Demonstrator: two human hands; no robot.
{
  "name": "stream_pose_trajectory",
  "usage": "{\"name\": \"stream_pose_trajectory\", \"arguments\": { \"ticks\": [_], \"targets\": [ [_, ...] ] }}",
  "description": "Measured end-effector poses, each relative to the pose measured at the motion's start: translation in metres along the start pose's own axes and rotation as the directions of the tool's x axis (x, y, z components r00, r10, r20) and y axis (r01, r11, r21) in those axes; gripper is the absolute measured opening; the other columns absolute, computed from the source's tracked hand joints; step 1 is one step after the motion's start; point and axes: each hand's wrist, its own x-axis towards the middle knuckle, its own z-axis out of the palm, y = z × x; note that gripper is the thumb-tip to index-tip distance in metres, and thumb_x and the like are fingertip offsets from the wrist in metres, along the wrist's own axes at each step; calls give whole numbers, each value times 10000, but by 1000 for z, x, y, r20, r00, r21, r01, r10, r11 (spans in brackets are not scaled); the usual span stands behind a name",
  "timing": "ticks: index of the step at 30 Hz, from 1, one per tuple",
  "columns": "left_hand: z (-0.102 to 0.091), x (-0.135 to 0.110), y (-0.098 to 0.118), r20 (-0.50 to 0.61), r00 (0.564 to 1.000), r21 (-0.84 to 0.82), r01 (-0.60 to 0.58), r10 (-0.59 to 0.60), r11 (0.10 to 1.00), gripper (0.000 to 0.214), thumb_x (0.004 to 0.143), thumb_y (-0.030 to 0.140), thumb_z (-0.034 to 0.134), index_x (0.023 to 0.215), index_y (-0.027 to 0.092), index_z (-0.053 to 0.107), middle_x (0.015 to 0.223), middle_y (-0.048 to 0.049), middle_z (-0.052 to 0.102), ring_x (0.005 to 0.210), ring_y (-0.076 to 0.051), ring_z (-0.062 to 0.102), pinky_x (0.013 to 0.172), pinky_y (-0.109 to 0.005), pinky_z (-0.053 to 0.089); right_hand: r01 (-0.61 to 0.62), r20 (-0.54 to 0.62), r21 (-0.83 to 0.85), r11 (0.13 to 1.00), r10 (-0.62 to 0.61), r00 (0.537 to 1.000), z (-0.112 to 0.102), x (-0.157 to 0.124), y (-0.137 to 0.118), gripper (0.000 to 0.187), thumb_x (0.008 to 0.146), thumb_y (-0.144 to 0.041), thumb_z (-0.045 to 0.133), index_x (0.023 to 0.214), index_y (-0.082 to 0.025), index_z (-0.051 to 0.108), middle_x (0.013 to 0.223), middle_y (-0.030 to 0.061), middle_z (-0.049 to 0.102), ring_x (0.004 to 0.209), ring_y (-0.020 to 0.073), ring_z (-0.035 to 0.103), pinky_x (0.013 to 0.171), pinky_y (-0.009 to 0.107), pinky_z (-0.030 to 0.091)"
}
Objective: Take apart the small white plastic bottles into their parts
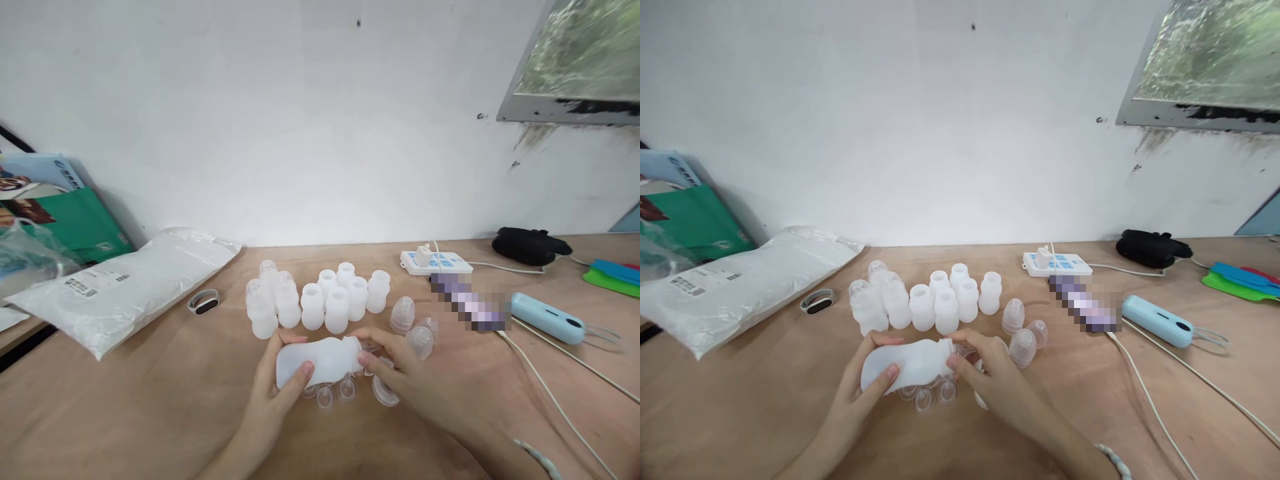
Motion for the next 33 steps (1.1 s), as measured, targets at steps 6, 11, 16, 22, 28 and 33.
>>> {"name": "stream_pose_trajectory", "arguments": {
  "ticks": [6, 11, 16, 22, 28, 33],
  "targets": [
    [0, -2, -4, 7, 999, 23, -36, 36, 999, 273, 847, 463, 622, 954, 222, 552, 847, -4, 571, 722, -188, 573, 626, -261, 485, 72, 25, 60, 996, -74, 997, -3, 0, -2, 594, 823, -336, 720, 1372, -320, 496, 1303, 56, 605, 1138, 246, 583, 900, 389, 519],
    [1, -3, -2, 10, 1000, 11, -27, 27, 1000, 293, 830, 477, 642, 949, 221, 565, 824, 0, 569, 706, -187, 572, 601, -256, 480, -15, 95, 119, 993, 3, 996, 0, 2, -1, 336, 940, -390, 561, 1238, -242, 610, 947, 36, 695, 771, 184, 655, 694, 325, 533],
    [4, 2, -1, 5, 994, -117, 108, -108, 987, 399, 753, 553, 690, 902, 200, 579, 711, 15, 570, 598, -163, 539, 521, -245, 452, 139, 36, 122, 983, -144, 989, -3, 1, -10, 303, 834, -241, 701, 1119, -281, 606, 1104, 21, 619, 976, 191, 606, 808, 305, 513],
    [11, 5, 2, 81, 935, -387, 348, -345, 854, 443, 710, 548, 710, 889, 167, 571, 660, 13, 586, 513, -129, 503, 450, -227, 398, 198, 43, 161, 967, -208, 977, -5, -2, -10, 312, 832, -195, 673, 1104, -285, 550, 1271, 50, 535, 1153, 231, 541, 864, 326, 506],
    [12, 5, 7, 54, 951, -415, 298, -304, 860, 451, 679, 549, 745, 862, 173, 577, 734, -7, 619, 514, -125, 505, 439, -233, 397, 77, -39, 185, 980, -71, 997, -6, 0, -8, 329, 860, -273, 644, 1163, -271, 518, 1057, 34, 601, 1018, 218, 582, 803, 312, 498],
    [9, 6, 3, -3, 972, -391, 215, -235, 895, 462, 712, 565, 738, 916, 188, 568, 781, -7, 632, 560, -137, 541, 485, -247, 452, 118, 33, 101, 988, -122, 992, -7, -2, -8, 292, 870, -315, 621, 1155, -259, 590, 971, 25, 625, 896, 203, 589, 783, 318, 480]
  ]
}}
